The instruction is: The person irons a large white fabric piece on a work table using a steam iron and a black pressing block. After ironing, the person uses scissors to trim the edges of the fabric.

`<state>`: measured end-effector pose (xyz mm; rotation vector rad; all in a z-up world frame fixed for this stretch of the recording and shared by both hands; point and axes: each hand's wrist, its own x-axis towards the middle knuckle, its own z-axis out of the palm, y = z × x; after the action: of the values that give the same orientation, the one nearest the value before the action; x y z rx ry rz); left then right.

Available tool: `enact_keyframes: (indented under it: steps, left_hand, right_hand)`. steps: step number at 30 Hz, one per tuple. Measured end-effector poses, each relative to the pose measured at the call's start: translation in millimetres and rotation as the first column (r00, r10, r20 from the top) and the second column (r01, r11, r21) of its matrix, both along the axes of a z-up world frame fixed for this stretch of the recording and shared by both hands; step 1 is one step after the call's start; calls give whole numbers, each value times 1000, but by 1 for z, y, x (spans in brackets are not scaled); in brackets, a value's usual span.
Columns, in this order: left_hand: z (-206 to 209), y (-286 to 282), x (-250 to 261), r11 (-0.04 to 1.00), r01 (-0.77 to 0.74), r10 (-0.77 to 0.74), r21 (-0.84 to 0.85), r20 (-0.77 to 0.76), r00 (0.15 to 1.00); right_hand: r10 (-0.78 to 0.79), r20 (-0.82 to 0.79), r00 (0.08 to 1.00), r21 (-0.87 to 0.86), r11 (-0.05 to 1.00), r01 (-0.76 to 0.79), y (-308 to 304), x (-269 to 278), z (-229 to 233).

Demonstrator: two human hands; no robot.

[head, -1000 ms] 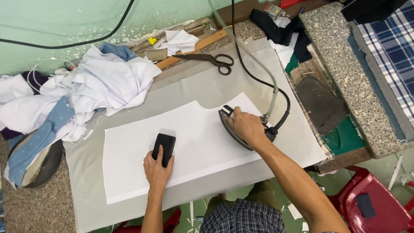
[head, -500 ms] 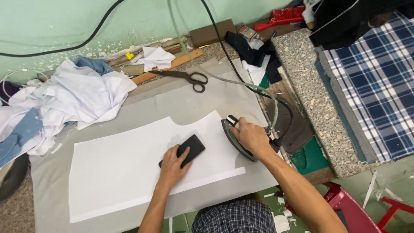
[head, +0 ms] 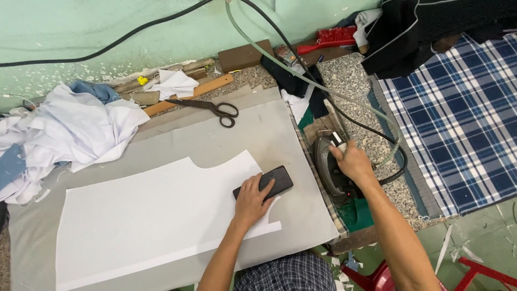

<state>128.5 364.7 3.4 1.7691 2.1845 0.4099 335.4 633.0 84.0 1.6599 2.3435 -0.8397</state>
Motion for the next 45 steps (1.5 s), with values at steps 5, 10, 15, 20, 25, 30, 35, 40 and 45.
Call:
enact_keyframes:
  steps: [5, 10, 15, 20, 25, 30, 35, 40, 45]
  left_hand:
    - [6, 7, -31, 992, -114, 115, -54, 13, 993]
    - [5, -15, -83, 918, -396, 396, -2, -44, 917]
    - [-2, -69, -112, 826, -561, 563, 53, -118, 818]
    - [-8, -133, -113, 679, -727, 731, 98, -179, 659]
    - [-25, -176, -98, 511, -830, 852, 225, -262, 453]
    - [-26, -176, -94, 474, -782, 880, 405, -243, 408]
    - [-25, -178, -94, 481, -789, 876, 382, -257, 409]
    - [-32, -179, -95, 481, -805, 875, 346, -236, 422]
    - [-29, -182, -93, 507, -775, 862, 377, -216, 458]
  right_hand:
    - [62, -92, 994, 50, 997, -57, -13, 1, 6]
    - [310, 307, 900, 442, 791, -423, -74, 51, -31]
    - [335, 333, 882, 762, 456, -460, -76, 36, -45]
    - [645, 94, 758, 834, 365, -413, -71, -74, -61]
    - [846, -107, 522, 706, 434, -559, -61, -221, -102]
    - [894, -105, 436, 790, 341, -509, -29, -354, -178]
    - [752, 376, 541, 643, 208, -737, -22, -384, -184]
    - [714, 277, 643, 802, 197, -564, -34, -339, -146]
    - [496, -101, 862, -3, 867, -499, -84, -224, 6]
